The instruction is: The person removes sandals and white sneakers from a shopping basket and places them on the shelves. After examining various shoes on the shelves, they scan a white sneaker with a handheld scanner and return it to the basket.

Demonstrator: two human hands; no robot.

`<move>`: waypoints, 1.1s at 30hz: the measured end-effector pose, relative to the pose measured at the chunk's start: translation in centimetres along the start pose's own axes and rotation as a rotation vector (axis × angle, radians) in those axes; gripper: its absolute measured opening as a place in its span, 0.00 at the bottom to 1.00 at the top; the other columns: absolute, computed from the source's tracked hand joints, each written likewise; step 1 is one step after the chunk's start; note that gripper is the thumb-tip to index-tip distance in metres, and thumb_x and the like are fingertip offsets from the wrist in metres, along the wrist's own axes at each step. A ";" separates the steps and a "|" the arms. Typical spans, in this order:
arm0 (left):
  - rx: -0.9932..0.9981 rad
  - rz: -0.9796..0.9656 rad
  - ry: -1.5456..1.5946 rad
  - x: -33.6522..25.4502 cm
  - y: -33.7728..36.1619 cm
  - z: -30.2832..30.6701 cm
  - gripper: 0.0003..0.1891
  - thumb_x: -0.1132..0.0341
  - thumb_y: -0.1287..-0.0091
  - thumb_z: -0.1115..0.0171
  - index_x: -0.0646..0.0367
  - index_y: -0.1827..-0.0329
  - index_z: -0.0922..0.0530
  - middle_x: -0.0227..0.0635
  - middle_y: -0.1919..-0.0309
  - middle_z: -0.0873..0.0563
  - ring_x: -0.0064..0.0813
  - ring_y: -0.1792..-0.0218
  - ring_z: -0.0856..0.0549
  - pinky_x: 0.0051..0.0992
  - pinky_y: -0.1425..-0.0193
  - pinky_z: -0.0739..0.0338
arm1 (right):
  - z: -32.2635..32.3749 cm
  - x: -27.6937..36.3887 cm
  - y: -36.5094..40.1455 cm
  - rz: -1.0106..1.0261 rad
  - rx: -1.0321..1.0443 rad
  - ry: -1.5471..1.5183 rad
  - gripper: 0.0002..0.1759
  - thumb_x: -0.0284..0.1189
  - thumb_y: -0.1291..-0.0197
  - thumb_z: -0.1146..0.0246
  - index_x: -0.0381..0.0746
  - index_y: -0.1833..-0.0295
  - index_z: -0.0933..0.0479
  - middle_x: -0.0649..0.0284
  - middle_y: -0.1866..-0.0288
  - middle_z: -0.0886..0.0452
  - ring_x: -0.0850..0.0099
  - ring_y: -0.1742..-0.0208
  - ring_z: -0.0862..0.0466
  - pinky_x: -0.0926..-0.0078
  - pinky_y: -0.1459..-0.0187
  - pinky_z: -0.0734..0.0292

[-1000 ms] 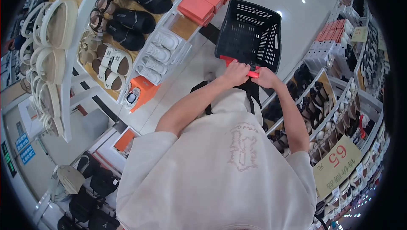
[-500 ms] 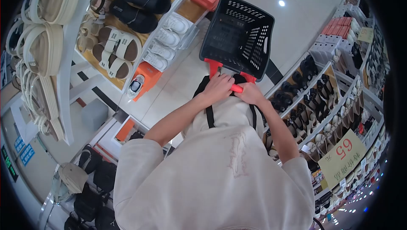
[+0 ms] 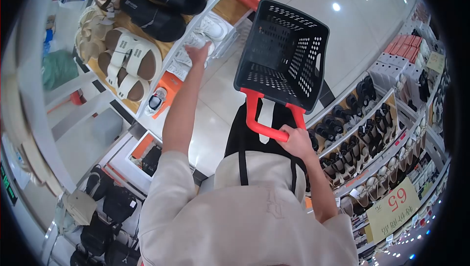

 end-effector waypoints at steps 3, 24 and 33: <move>-0.022 0.321 -0.060 3.1 -3.0 -1.2 0.62 0.47 0.52 0.14 0.74 0.26 0.47 0.65 0.29 0.32 0.57 0.27 0.28 0.45 0.22 0.31 | -0.2 0.2 0.1 -0.003 -0.031 -0.034 0.14 0.42 0.42 0.28 0.45 0.58 0.16 0.54 0.73 0.13 0.50 0.66 0.12 0.53 0.60 0.17; 0.641 0.619 0.778 3.1 19.9 8.6 0.34 0.52 0.31 0.27 0.57 0.26 0.28 0.34 0.33 0.21 0.30 0.34 0.21 0.39 0.31 0.24 | 0.3 2.2 1.2 0.002 0.093 -0.129 0.22 0.45 0.36 0.29 0.39 0.48 0.16 0.55 0.54 0.11 0.54 0.50 0.12 0.59 0.46 0.18; 0.930 0.198 0.755 -12.3 33.9 19.9 0.35 0.55 0.29 0.30 0.68 0.26 0.30 0.39 0.35 0.18 0.33 0.34 0.18 0.36 0.27 0.27 | 8.1 11.3 5.0 0.327 -0.089 -0.758 0.44 0.44 0.31 0.30 0.39 0.18 0.42 0.48 0.24 0.29 0.56 0.23 0.28 0.58 0.23 0.36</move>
Point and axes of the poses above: each hand's wrist, its own y-axis away from the middle knuckle, its own z-axis out of the back of the hand, x = y × z, the point moved 9 cm from there along -y, towards the middle knuckle
